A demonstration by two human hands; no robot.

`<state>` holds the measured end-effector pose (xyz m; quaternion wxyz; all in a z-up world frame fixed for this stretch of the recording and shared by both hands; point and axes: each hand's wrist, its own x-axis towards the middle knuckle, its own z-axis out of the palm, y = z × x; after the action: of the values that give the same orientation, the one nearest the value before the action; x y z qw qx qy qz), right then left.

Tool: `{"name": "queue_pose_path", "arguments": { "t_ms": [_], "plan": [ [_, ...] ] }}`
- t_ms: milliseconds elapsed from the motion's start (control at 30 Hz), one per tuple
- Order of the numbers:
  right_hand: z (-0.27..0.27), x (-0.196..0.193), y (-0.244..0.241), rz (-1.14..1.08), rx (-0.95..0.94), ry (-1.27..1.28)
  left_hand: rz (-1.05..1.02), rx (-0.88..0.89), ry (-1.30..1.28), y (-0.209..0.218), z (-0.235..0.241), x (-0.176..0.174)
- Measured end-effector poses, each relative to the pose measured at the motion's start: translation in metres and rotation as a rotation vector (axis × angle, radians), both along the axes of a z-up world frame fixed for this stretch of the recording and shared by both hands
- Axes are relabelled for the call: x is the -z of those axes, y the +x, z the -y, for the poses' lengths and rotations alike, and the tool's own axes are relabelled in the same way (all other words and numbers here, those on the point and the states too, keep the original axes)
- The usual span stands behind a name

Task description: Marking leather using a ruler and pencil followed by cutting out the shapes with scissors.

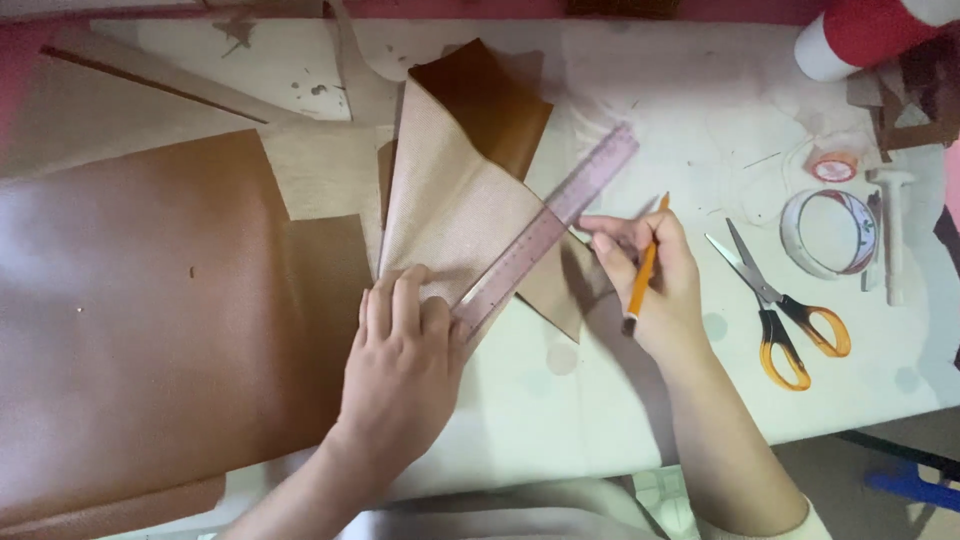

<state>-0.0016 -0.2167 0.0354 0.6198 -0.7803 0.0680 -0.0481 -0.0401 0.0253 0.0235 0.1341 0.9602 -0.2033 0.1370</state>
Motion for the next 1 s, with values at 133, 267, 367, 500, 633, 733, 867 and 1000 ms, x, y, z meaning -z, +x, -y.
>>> {"name": "queue_pose_path", "arguments": {
  "t_ms": [133,267,367,500,633,733,867,1000],
  "plan": [
    [-0.004,0.015,0.017,-0.053,0.045,-0.222,0.045,-0.012,0.052,0.002,0.004,0.008],
    [-0.009,0.012,0.02,-0.105,0.02,-0.488,0.038,0.073,0.11,0.022,-0.001,-0.011],
    [-0.009,0.015,0.02,-0.069,0.03,-0.512,0.078,0.136,0.303,0.05,0.005,-0.019],
    [-0.004,0.017,0.016,-0.024,0.023,-0.518,0.245,0.527,0.292,0.086,0.008,0.011],
    [0.006,0.023,0.009,0.063,-0.018,-0.469,-0.032,0.578,0.305,0.1,0.002,0.03],
    [0.009,0.03,0.008,0.094,-0.028,-0.477,-0.067,0.574,0.288,0.103,0.001,0.033],
    [0.008,0.029,0.007,0.075,-0.028,-0.483,-0.25,0.616,0.203,0.11,-0.001,0.031],
    [0.008,0.031,0.008,0.077,-0.019,-0.48,-0.228,0.641,0.237,0.112,-0.002,0.033]
  ]
}}
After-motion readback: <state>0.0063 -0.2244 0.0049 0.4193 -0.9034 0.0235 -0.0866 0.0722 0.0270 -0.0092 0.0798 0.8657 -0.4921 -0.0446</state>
